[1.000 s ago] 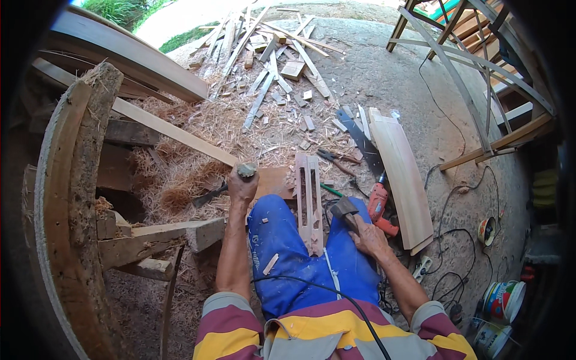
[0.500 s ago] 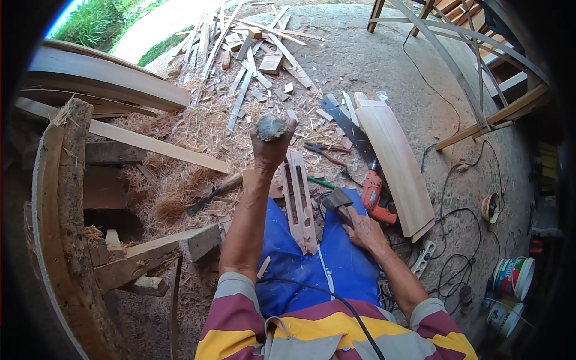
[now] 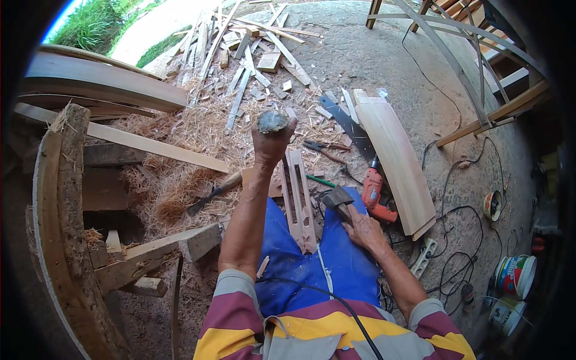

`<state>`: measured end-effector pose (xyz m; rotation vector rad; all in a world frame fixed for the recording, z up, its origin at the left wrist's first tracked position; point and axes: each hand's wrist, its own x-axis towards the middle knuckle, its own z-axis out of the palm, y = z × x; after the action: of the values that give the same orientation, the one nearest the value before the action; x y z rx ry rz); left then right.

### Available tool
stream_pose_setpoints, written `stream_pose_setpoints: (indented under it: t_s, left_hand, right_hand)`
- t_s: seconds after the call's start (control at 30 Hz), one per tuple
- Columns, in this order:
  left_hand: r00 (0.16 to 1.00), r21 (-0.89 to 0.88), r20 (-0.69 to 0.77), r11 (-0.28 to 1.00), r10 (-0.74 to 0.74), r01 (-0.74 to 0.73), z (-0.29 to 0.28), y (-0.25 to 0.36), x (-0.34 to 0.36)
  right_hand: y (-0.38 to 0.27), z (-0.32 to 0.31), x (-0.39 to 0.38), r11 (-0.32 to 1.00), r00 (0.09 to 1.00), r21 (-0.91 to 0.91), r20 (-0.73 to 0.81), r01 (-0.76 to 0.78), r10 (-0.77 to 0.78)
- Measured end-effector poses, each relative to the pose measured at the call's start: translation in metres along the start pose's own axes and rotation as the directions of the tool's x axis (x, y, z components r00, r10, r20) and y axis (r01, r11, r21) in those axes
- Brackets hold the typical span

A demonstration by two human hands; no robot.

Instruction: The person carves a slot into a piece of wood by striking a chisel with the back of an ax head.

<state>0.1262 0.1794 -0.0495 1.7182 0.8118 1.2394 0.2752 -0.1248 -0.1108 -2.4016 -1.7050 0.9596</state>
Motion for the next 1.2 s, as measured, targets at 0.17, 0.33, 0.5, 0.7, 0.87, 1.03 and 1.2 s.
stream_pose_setpoints:
  t_s: [0.17, 0.33, 0.5, 0.7, 0.87, 1.03, 1.2]
  left_hand:
    - [0.992, -0.094, -0.008, 0.988, -0.124, 0.123, -0.001, 0.002, 0.002]
    - [1.0, -0.005, -0.006, 1.0, -0.008, 0.008, 0.002, -0.004, 0.002]
    - [0.987, 0.146, 0.01, 0.976, 0.163, -0.163, 0.004, -0.009, 0.0]
    - [0.931, 0.285, 0.125, 0.887, 0.343, -0.364, 0.018, -0.006, -0.017]
    - [0.944, 0.331, 0.169, 0.886, 0.283, -0.325, 0.006, -0.017, -0.025]
    - [0.899, 0.309, 0.065, 0.848, 0.433, -0.43, 0.0, -0.011, -0.027]
    - [0.828, 0.535, 0.214, 0.647, 0.518, -0.544, -0.001, -0.019, -0.021]
  right_hand:
    - [0.001, 0.0, -0.001, 1.0, 1.0, 0.002, -0.008, 0.001, -0.001]
    - [-0.001, 0.0, 0.0, 1.0, 1.0, -0.005, -0.004, -0.006, 0.006]
    - [0.005, 0.007, 0.002, 0.999, 0.998, 0.022, -0.044, 0.035, -0.034]
    - [0.008, 0.001, 0.0, 0.982, 0.997, 0.182, -0.061, 0.05, -0.04]
    - [-0.031, -0.052, 0.003, 0.891, 0.924, 0.343, -0.338, 0.297, -0.178]
    - [-0.116, -0.16, -0.003, 0.776, 0.608, 0.156, -0.72, 0.611, -0.335]
    - [-0.129, -0.162, 0.043, 0.904, 0.83, -0.223, -0.362, 0.364, -0.423]
